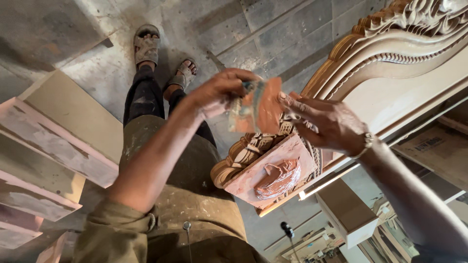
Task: The person applies a reddish-brown putty to the carved details of a large wooden furniture piece using a small rectangular tool. They repeatedly scoop the putty from a container and spread it into the grooves of the ornate carvings, working methodically along the surface.
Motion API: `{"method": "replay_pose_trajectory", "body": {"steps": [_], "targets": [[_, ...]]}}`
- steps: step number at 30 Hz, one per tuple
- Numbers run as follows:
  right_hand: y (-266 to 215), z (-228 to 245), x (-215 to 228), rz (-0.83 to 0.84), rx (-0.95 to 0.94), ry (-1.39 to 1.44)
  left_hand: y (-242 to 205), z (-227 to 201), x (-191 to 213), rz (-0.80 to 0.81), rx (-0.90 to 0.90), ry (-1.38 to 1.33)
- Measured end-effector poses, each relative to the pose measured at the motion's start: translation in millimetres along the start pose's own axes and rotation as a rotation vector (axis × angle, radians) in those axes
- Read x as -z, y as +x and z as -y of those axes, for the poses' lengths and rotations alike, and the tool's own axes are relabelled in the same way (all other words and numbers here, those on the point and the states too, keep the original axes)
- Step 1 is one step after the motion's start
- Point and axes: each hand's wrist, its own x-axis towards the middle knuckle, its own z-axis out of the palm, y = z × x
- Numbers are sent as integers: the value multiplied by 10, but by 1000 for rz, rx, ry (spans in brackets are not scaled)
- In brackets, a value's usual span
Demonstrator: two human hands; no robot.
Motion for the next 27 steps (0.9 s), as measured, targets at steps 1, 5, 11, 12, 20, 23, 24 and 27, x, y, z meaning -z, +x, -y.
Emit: {"method": "replay_pose_trajectory", "body": {"steps": [1,5,11,12,20,23,24,27], "targets": [[-1,-35,25,67,-63,-45,-49,-43,51,-74,-6,44],[77,-273,13,433,-430,-112,-225,-146,136,-237,-19,253],[129,-340,-160,741,-527,-209,-299,-123,37,-289,-7,298],[124,-318,-117,750,-533,-191,-291,-113,38,-288,-8,313],[127,133,145,89,-312,127,-206,46,-40,-172,-13,499],[188,345,-49,-85,-185,58,-194,16,-141,-126,15,526],[183,377,-89,-119,-142,4,-209,-3,-165,-120,30,524],[191,403,-224,-67,-180,-61,-278,-100,-168,-41,-36,608]]}}
